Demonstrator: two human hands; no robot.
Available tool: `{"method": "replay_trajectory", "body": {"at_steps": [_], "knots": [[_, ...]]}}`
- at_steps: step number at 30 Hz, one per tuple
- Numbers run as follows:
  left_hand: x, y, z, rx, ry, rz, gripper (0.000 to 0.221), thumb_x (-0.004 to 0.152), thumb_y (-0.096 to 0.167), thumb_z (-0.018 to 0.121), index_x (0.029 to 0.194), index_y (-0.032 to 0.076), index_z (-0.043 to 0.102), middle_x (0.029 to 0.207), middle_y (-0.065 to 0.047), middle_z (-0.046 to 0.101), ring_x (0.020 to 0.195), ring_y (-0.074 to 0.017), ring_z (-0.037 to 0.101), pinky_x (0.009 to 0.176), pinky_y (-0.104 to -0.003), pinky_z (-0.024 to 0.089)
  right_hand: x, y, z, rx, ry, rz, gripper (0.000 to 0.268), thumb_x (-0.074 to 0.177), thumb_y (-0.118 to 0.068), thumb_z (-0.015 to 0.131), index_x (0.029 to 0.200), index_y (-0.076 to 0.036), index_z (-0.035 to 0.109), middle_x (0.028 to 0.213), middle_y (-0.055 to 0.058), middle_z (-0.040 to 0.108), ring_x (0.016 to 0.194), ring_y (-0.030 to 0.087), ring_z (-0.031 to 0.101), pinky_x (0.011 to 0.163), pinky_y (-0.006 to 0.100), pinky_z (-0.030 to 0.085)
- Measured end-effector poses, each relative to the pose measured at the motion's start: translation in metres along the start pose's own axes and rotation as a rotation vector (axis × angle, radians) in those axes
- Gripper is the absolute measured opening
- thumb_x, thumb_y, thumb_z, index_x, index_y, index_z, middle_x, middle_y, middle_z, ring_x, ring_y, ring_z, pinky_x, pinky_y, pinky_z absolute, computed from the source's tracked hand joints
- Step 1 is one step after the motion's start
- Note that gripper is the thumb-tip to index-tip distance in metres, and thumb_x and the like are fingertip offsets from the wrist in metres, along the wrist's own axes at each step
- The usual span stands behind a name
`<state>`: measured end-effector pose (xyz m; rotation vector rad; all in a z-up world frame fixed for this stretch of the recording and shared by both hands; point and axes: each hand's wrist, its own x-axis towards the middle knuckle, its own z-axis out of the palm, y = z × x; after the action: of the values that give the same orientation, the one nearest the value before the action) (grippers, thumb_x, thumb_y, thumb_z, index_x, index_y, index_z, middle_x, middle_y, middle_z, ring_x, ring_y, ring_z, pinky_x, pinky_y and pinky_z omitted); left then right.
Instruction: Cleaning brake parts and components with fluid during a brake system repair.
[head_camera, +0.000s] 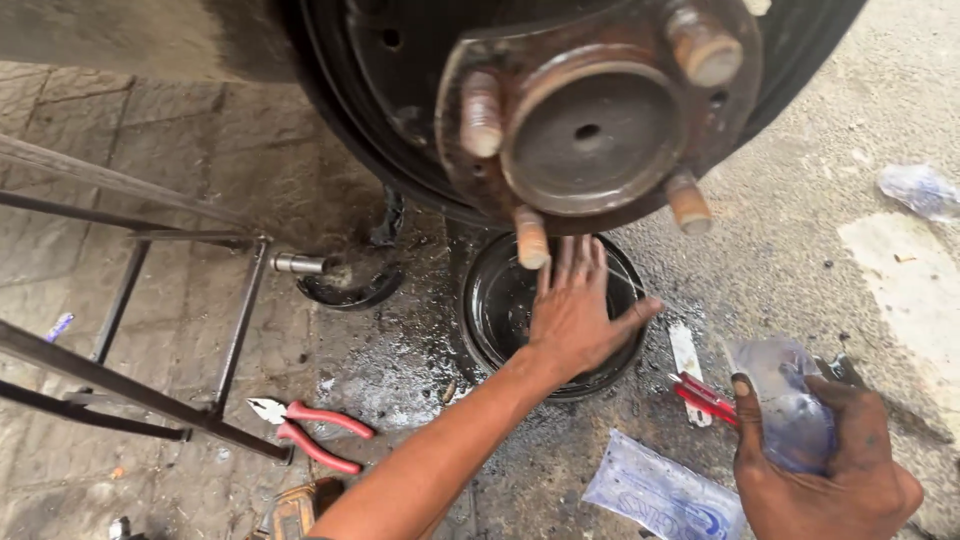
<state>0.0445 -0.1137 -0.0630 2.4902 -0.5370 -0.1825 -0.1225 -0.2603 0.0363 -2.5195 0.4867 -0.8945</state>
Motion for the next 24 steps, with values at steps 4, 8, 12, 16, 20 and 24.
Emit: {"method": "replay_trajectory", "body": {"at_steps": [4, 8, 12, 16, 20, 24], "knots": [[-0.007, 0.005, -0.008, 0.233, -0.158, 0.202, 0.113, 0.089, 0.087, 0.013, 0.159, -0.003, 0.014, 0.171, -0.021, 0.005, 0.16, -0.0357, -0.003, 0.126, -0.057, -0.004, 0.002, 0.006, -0.005, -0.01, -0.071, 0.034, 0.039, 0.082, -0.006, 0.091, 0.109, 0.005, 0.065, 0.091, 0.028, 0.074, 0.086, 0.032, 0.076, 0.075, 0.038, 0.062], [-0.002, -0.008, -0.039, 0.211, -0.137, -0.021, 0.12, 0.073, 0.093, 0.005, 0.162, 0.013, 0.014, 0.172, -0.005, 0.01, 0.159, -0.0291, 0.0, 0.129, -0.055, -0.001, -0.003, 0.019, -0.007, 0.01, -0.083, -0.03, 0.035, 0.089, -0.007, 0.088, 0.111, 0.005, 0.064, 0.097, 0.027, 0.074, 0.09, 0.031, 0.076, 0.082, 0.036, 0.064], [-0.01, 0.011, -0.016, 0.189, -0.103, 0.022, 0.124, 0.072, 0.096, 0.011, 0.161, 0.01, 0.01, 0.17, -0.017, -0.001, 0.156, -0.0321, -0.006, 0.124, -0.056, -0.003, 0.002, 0.008, -0.018, -0.004, -0.036, -0.006, 0.038, 0.085, -0.005, 0.089, 0.112, 0.005, 0.065, 0.094, 0.028, 0.073, 0.089, 0.034, 0.076, 0.075, 0.039, 0.062], [-0.031, 0.022, -0.019, 0.099, -0.275, 0.256, 0.131, 0.072, 0.099, 0.011, 0.162, 0.003, 0.008, 0.17, -0.023, -0.004, 0.158, -0.0322, -0.004, 0.125, -0.056, -0.002, -0.004, 0.017, -0.019, 0.011, -0.079, 0.001, 0.036, 0.087, -0.003, 0.087, 0.113, 0.007, 0.064, 0.091, 0.028, 0.073, 0.085, 0.033, 0.076, 0.074, 0.038, 0.062], [-0.054, 0.023, -0.015, 0.143, -0.458, 0.345, 0.133, 0.071, 0.098, 0.005, 0.16, 0.0, 0.011, 0.171, -0.019, 0.001, 0.161, -0.03, 0.001, 0.128, -0.059, 0.003, 0.003, -0.004, -0.035, -0.033, -0.122, 0.053, 0.036, 0.083, -0.001, 0.086, 0.111, 0.007, 0.065, 0.088, 0.03, 0.073, 0.083, 0.034, 0.076, 0.069, 0.039, 0.062], [-0.049, 0.021, -0.011, 0.053, -0.373, 0.292, 0.132, 0.069, 0.097, 0.005, 0.159, 0.001, 0.007, 0.17, -0.018, 0.001, 0.158, -0.0307, 0.0, 0.125, -0.06, 0.002, -0.005, -0.004, -0.037, -0.026, -0.104, 0.034, 0.035, 0.08, 0.0, 0.085, 0.107, 0.009, 0.064, 0.086, 0.032, 0.073, 0.081, 0.036, 0.075, 0.069, 0.042, 0.062]]}}
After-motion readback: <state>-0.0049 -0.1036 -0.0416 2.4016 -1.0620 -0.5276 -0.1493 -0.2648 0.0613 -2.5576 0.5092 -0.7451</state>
